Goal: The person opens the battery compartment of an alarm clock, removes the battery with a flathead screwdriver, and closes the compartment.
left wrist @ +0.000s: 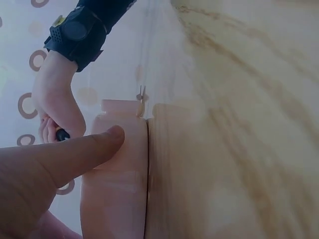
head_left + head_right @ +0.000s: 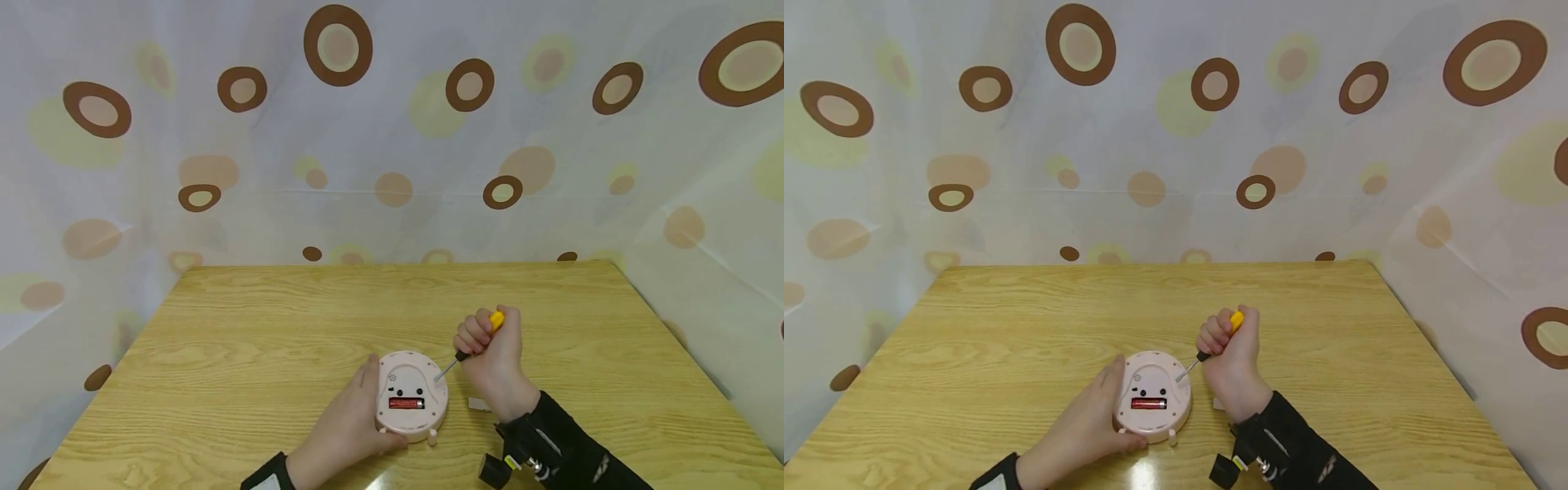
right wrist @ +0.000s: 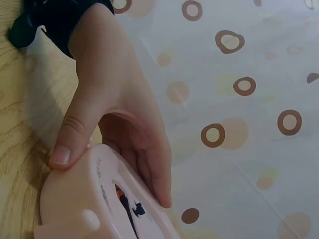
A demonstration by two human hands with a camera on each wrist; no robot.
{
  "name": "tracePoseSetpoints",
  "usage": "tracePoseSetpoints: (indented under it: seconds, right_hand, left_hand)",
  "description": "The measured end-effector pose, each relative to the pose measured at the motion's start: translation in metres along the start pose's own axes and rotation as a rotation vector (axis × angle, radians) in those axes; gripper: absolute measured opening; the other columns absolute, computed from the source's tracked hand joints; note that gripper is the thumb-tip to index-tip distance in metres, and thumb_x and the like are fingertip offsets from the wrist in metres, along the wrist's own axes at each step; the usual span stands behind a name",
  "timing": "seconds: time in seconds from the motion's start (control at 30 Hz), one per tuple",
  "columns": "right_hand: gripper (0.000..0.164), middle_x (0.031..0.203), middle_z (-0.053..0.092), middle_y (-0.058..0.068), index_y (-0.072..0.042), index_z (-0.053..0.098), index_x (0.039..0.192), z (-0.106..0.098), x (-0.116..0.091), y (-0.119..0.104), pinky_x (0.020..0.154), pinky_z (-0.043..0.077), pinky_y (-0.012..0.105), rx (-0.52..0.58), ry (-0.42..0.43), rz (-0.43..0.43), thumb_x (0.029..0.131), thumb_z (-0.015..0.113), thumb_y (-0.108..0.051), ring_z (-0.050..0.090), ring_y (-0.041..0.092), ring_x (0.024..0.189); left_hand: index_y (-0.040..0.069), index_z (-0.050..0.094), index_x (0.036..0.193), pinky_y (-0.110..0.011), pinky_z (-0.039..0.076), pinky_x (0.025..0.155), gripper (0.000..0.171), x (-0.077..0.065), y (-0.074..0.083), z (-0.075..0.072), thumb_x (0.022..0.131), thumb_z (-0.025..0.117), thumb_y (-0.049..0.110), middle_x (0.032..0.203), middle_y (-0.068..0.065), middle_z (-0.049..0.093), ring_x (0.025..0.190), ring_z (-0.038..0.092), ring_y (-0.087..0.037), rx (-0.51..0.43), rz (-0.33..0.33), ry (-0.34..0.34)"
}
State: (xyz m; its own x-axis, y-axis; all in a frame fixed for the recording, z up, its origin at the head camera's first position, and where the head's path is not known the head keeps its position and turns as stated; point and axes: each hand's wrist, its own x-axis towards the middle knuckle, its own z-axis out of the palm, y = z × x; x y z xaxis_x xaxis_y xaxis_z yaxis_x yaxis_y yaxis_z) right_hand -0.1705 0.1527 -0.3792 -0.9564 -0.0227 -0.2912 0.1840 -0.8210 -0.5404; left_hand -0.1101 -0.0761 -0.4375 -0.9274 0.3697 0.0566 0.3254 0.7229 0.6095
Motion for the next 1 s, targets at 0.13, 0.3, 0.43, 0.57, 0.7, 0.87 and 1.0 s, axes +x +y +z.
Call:
tracePoseSetpoints:
  seconds: [0.13, 0.3, 0.43, 0.57, 0.7, 0.87, 1.0]
  right_hand:
    - [0.059, 0.049, 0.033, -0.007, -0.019, 0.034, 0.054, -0.001, -0.003, 0.003, 0.056, 0.016, 0.024, -0.044, -0.026, -0.034, 0.11, 0.026, -0.034, 0.027, 0.011, 0.047]
    - [0.053, 0.051, 0.033, -0.007, -0.019, 0.032, 0.056, 0.002, -0.008, 0.007, 0.06, 0.012, 0.027, -0.139, -0.094, -0.109, 0.108, 0.021, -0.026, 0.028, 0.011, 0.048]
    - [0.049, 0.053, 0.033, -0.009, -0.02, 0.033, 0.058, 0.006, -0.014, 0.012, 0.063, 0.011, 0.03, -0.272, -0.131, -0.167, 0.106, 0.021, -0.02, 0.028, 0.01, 0.05]
    - [0.047, 0.057, 0.032, -0.009, -0.02, 0.034, 0.063, 0.012, -0.02, 0.02, 0.058, 0.016, 0.028, -0.422, -0.149, -0.203, 0.108, 0.023, -0.019, 0.029, 0.009, 0.052]
    - [0.045, 0.06, 0.032, -0.008, -0.018, 0.035, 0.067, 0.018, -0.023, 0.027, 0.056, 0.023, 0.025, -0.487, -0.16, -0.212, 0.111, 0.025, -0.022, 0.03, 0.009, 0.054]
    - [0.045, 0.062, 0.035, -0.007, -0.016, 0.038, 0.07, 0.02, -0.024, 0.036, 0.056, 0.028, 0.022, -0.527, -0.15, -0.207, 0.113, 0.027, -0.023, 0.032, 0.009, 0.055]
    - [0.045, 0.063, 0.035, -0.005, -0.014, 0.039, 0.072, 0.021, -0.023, 0.043, 0.057, 0.029, 0.023, -0.568, -0.141, -0.204, 0.114, 0.027, -0.023, 0.034, 0.01, 0.056]
  left_hand:
    - [-0.017, 0.028, 0.159, -0.058, 0.049, 0.115, 0.131, 0.001, -0.001, 0.0, 0.065, 0.103, 0.037, 0.159, -0.037, 0.043, 0.141, 0.054, -0.048, 0.001, 0.014, 0.0]
    - [-0.017, 0.031, 0.157, -0.057, 0.051, 0.114, 0.13, 0.002, -0.001, -0.002, 0.064, 0.103, 0.036, 0.156, -0.037, 0.046, 0.139, 0.056, -0.048, 0.002, 0.015, -0.007]
    - [-0.017, 0.031, 0.157, -0.057, 0.051, 0.114, 0.13, 0.001, -0.002, -0.002, 0.063, 0.103, 0.036, 0.155, -0.037, 0.047, 0.138, 0.057, -0.048, 0.008, 0.019, -0.005]
    - [-0.018, 0.031, 0.157, -0.057, 0.05, 0.115, 0.13, 0.0, -0.004, -0.002, 0.063, 0.103, 0.035, 0.155, -0.036, 0.047, 0.138, 0.057, -0.047, 0.013, 0.027, 0.003]
    - [-0.018, 0.031, 0.157, -0.056, 0.052, 0.113, 0.128, 0.0, -0.005, -0.002, 0.064, 0.103, 0.033, 0.153, -0.035, 0.049, 0.136, 0.059, -0.045, 0.014, 0.036, 0.013]
    - [-0.017, 0.031, 0.157, -0.056, 0.053, 0.111, 0.127, 0.0, -0.005, -0.002, 0.065, 0.103, 0.035, 0.153, -0.034, 0.05, 0.135, 0.06, -0.043, 0.001, 0.029, -0.002]
    - [-0.017, 0.031, 0.157, -0.056, 0.053, 0.111, 0.127, -0.001, -0.005, -0.003, 0.066, 0.103, 0.036, 0.154, -0.034, 0.049, 0.135, 0.06, -0.044, 0.0, 0.024, -0.005]
